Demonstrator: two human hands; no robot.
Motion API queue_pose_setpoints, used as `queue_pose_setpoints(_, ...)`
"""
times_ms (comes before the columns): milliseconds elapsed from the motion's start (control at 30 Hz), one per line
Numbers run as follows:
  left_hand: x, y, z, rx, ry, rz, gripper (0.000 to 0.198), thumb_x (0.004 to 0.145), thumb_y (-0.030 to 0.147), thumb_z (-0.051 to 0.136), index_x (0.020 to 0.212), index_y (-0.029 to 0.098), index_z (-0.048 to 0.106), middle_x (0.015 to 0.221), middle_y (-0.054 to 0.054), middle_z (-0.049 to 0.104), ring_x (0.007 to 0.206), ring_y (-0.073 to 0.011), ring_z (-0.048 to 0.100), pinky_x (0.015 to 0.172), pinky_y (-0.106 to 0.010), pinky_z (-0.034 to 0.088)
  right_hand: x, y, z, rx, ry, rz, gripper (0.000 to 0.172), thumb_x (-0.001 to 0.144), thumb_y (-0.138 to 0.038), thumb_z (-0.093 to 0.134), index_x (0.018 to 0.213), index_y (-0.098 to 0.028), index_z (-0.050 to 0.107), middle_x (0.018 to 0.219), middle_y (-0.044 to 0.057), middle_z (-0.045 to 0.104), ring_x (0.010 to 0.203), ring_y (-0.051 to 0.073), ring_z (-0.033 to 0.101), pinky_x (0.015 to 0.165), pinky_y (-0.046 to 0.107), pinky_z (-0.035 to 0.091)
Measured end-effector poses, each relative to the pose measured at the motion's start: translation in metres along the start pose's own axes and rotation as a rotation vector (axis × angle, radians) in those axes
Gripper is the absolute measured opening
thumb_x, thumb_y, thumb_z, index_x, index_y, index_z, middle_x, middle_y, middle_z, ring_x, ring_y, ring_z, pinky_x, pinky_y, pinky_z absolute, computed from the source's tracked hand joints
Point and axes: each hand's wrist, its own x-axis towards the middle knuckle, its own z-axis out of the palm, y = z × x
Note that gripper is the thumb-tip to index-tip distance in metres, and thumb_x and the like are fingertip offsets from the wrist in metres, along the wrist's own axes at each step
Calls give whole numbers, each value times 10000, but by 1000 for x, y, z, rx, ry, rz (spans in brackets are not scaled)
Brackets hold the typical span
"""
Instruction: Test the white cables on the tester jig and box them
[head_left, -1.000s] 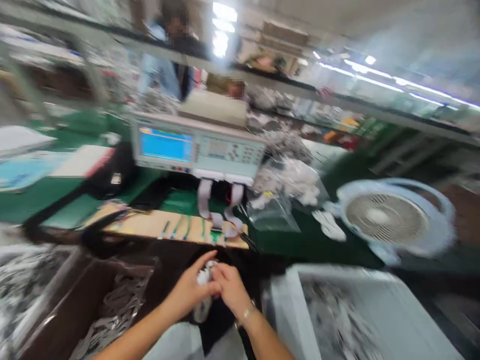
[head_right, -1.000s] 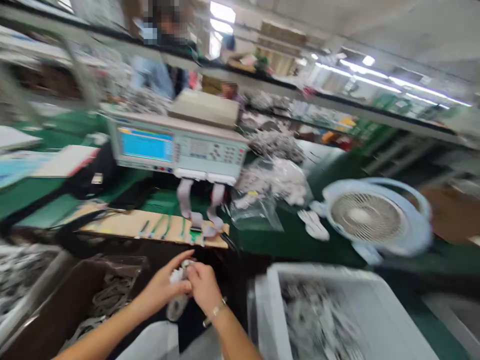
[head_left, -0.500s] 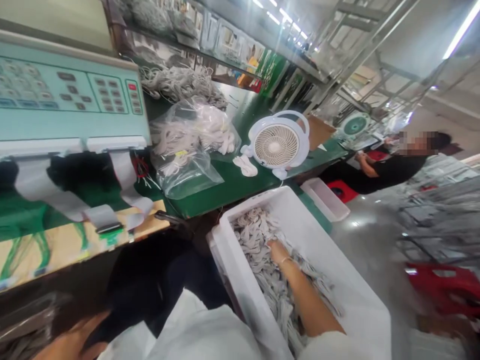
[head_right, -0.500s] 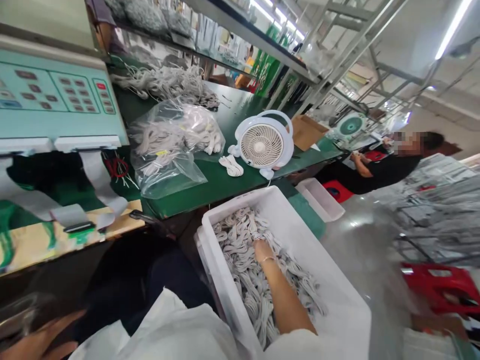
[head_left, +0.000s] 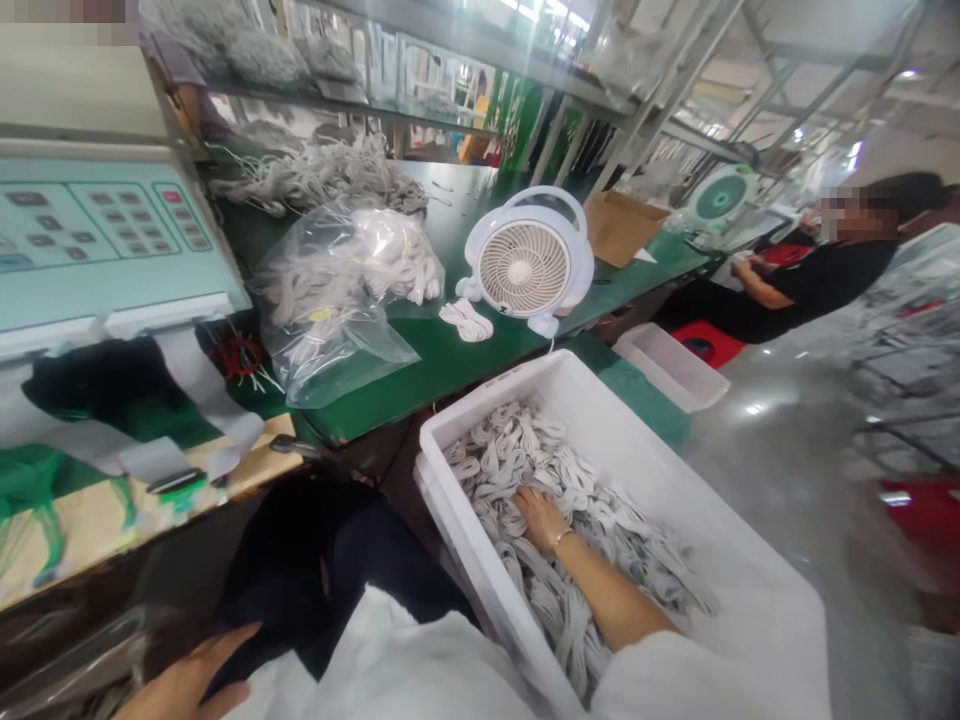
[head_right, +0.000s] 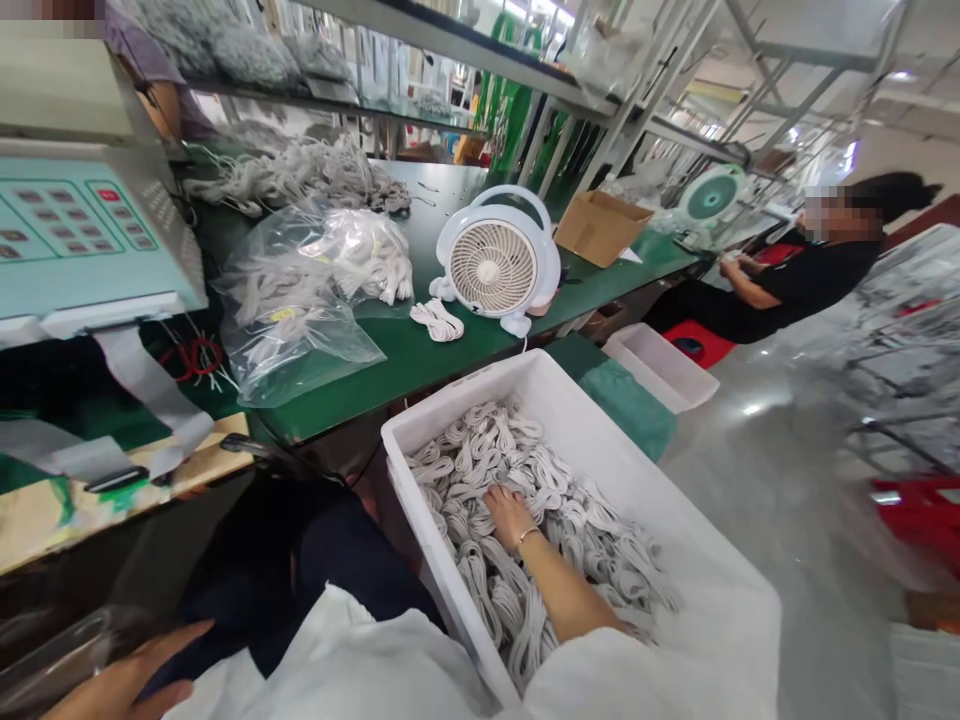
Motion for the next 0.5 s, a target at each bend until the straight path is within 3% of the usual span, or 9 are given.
queue_pose_setpoints(100,3,22,-9,-82,-21,13,444,665,380,476,1088,251,520,1110,-9,558,1035,-226,495,916,-331,359,0,-10,-16,124,136,50,433,559,-124,545,990,-154,505,990,99,545,908,226,487,786,346,361)
queue_pose_setpoints(200,5,53,-21,-276,-11,20,425,646,361,517,1056,253,542,1059,-14,590,966,-224,534,862,-309,402,5,-35,-55,309,324,59,429,683,-212,456,1105,-149,409,972,90,549,837,194,524,732,330,411)
queue_pose_setpoints(233,5,65,-25,-357,-13,28,414,648,357,526,1048,251,547,1033,-16,601,935,-218,545,840,-305,415,8,-49,-71,460,387,33,417,716,-237,425,1124,-158,394,985,85,549,836,189,530,724,326,420)
queue_pose_setpoints(300,5,88,-33,-554,-50,71,391,661,357,538,1034,241,552,984,-25,614,885,-200,555,803,-295,431,14,-88,-102,976,461,-57,378,733,-280,424,1099,-185,433,970,67,569,814,189,549,705,324,432)
queue_pose_setpoints(400,6,122,-48,-918,-68,213,403,691,384,537,1056,214,526,963,-53,601,876,-184,547,793,-299,425,21,-165,-135,1498,289,-152,363,719,-329,475,1059,-202,484,886,54,607,744,192,581,657,319,447)
queue_pose_setpoints(500,5,142,-69,-1099,212,296,488,650,342,611,1105,226,480,1097,-69,532,1027,-205,462,902,-326,336,25,-243,-142,1589,25,-183,372,696,-328,535,1047,-212,498,872,56,622,733,199,593,646,322,457)
